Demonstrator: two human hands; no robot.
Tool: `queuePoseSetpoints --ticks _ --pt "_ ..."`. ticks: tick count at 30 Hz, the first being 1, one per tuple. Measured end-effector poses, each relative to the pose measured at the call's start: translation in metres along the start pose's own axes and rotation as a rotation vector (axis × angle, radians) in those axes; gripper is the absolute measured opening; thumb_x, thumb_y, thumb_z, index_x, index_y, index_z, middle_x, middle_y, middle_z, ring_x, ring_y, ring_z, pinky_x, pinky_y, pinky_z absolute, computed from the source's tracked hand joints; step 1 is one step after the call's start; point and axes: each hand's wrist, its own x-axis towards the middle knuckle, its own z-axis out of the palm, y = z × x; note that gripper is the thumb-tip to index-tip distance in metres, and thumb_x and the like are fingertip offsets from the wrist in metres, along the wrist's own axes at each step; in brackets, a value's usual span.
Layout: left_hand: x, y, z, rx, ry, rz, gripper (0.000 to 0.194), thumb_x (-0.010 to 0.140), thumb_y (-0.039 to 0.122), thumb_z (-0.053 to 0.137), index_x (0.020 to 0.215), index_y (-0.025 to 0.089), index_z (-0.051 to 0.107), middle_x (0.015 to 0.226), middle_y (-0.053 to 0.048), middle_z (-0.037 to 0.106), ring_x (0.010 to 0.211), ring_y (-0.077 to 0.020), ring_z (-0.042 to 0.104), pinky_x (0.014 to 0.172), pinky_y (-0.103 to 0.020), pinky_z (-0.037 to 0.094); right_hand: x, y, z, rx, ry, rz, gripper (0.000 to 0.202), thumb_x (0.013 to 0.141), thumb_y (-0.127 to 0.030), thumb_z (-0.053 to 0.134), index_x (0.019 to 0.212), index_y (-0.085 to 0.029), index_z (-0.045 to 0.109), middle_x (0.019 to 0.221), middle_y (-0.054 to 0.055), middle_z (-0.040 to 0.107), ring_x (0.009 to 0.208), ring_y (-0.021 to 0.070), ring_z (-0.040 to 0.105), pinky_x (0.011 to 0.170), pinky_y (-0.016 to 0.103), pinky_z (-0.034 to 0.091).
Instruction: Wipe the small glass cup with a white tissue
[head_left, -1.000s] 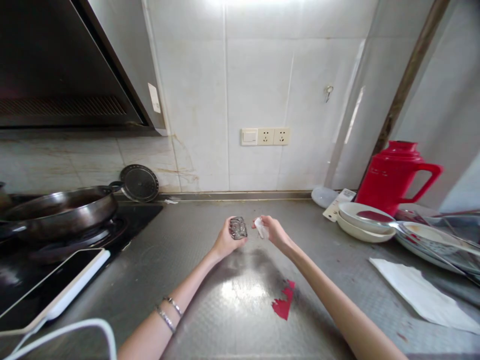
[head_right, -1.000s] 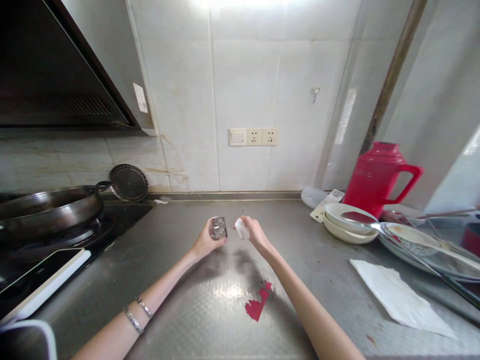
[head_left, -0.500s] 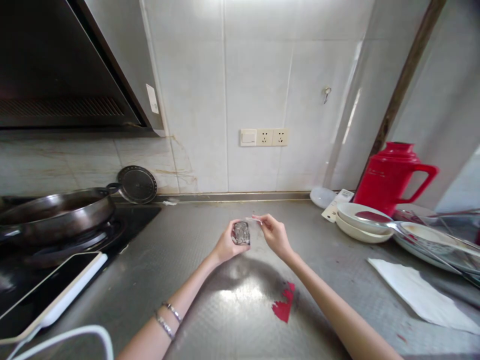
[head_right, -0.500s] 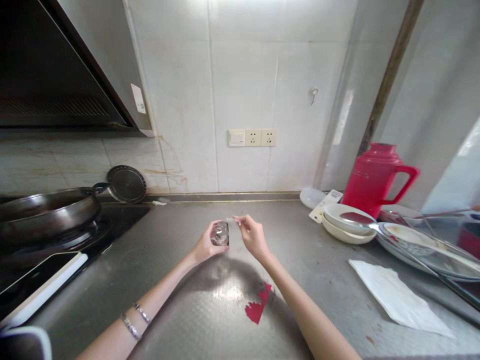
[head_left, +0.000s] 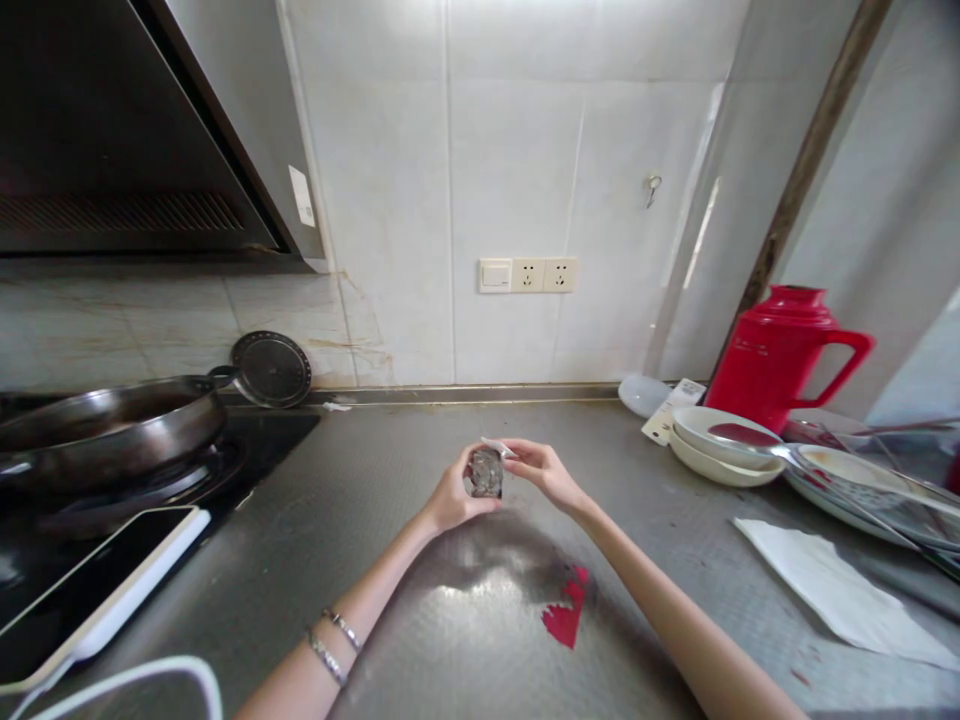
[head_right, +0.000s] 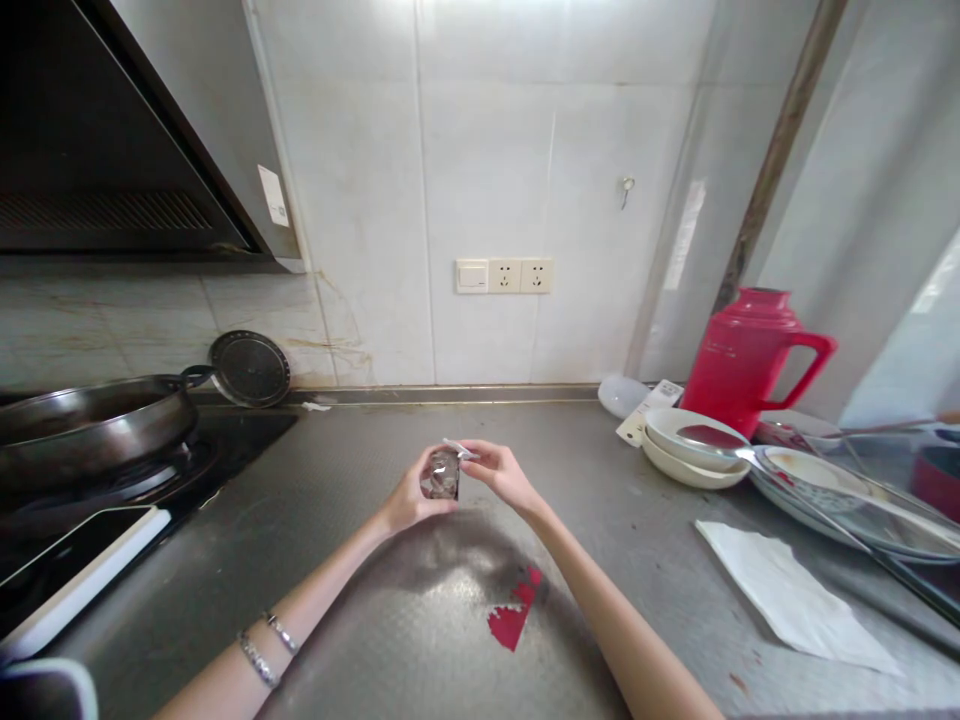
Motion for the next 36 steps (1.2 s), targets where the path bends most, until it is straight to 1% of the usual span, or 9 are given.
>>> queuePoseSetpoints --ticks 4,8,11,16,18,21,28,31,36 --pt "0.001 0.002 0.001 -0.032 0.004 0.003 0.073 0.052 0.013 0.084 0.12 0.02 0.057 0.115 -0.012 0.064 0.105 -0.0295 0.058 0.087 -0.035 0.046 0.001 -0.003 -0.001 0.075 -0.004 0.011 0.045 0.074 -0.035 0.07 0.116 -0.02 0.064 0.121 0.01 0.066 0.111 0.0247 0.061 0.098 0.041 0.045" --pt "0.003 0.0 0.0 -0.044 0.008 0.018 0.071 0.054 0.015 0.083 0.12 0.02 0.056 0.114 -0.011 0.064 0.103 -0.0274 0.06 0.089 -0.035 0.046 0.002 -0.001 -0.002 0.024 -0.076 -0.035 0.059 0.07 -0.028 0.072 0.127 -0.022 0.056 0.133 0.01 0.058 0.12 0.026 0.055 0.1 0.042 0.044" --pt "0.004 -0.002 -0.001 -0.046 -0.011 0.027 0.072 0.054 0.016 0.083 0.121 0.019 0.055 0.112 -0.009 0.065 0.1 -0.0254 0.061 0.088 -0.034 0.046 0.004 0.007 -0.003 -0.083 -0.056 -0.122 0.054 0.074 -0.028 0.069 0.126 -0.021 0.058 0.132 0.01 0.058 0.121 0.0262 0.055 0.101 0.043 0.043" --pt "0.005 -0.007 -0.002 0.05 -0.055 0.007 0.078 0.054 0.019 0.082 0.125 0.017 0.049 0.112 -0.01 0.063 0.096 -0.0237 0.061 0.082 -0.034 0.048 0.005 0.014 -0.007 -0.316 0.065 -0.216 0.032 0.087 -0.036 0.056 0.112 -0.022 0.068 0.109 0.006 0.071 0.1 0.0234 0.065 0.089 0.036 0.049" --pt "0.005 -0.007 -0.002 0.081 -0.064 0.013 0.079 0.054 0.019 0.082 0.126 0.016 0.048 0.115 -0.011 0.062 0.099 -0.0247 0.06 0.084 -0.034 0.048 0.005 0.013 -0.009 -0.392 0.114 -0.22 0.029 0.088 -0.04 0.054 0.102 -0.02 0.072 0.095 0.004 0.074 0.086 0.0218 0.067 0.078 0.031 0.051" --pt "0.004 -0.007 -0.001 0.123 -0.083 0.023 0.081 0.053 0.019 0.083 0.126 0.016 0.048 0.12 -0.012 0.061 0.105 -0.0266 0.059 0.086 -0.035 0.047 0.004 0.011 -0.011 -0.486 0.208 -0.228 0.032 0.088 -0.043 0.054 0.086 -0.018 0.074 0.076 0.002 0.072 0.068 0.0179 0.064 0.062 0.024 0.048" --pt "0.001 -0.003 0.002 0.217 -0.111 0.008 0.084 0.053 0.019 0.084 0.128 0.017 0.047 0.117 -0.011 0.063 0.104 -0.0263 0.059 0.084 -0.033 0.048 0.001 0.001 -0.009 -0.553 0.36 -0.275 0.034 0.084 -0.047 0.059 0.071 -0.017 0.067 0.066 0.002 0.067 0.062 0.0155 0.06 0.061 0.023 0.044" --pt "0.0 -0.004 0.003 0.227 -0.103 0.018 0.085 0.054 0.019 0.084 0.129 0.016 0.046 0.117 -0.012 0.063 0.103 -0.0261 0.059 0.083 -0.033 0.048 0.0 -0.001 -0.006 -0.6 0.332 -0.273 0.029 0.085 -0.043 0.058 0.072 -0.017 0.063 0.065 0.0 0.064 0.061 0.0137 0.058 0.06 0.022 0.044" --pt "0.002 -0.01 0.003 0.265 -0.06 0.065 0.083 0.054 0.017 0.083 0.128 0.016 0.047 0.113 -0.01 0.063 0.099 -0.0243 0.06 0.082 -0.032 0.048 -0.002 0.001 0.002 -0.569 0.186 -0.269 0.022 0.09 -0.035 0.05 0.095 -0.019 0.064 0.075 0.001 0.069 0.066 0.0148 0.064 0.063 0.022 0.05"
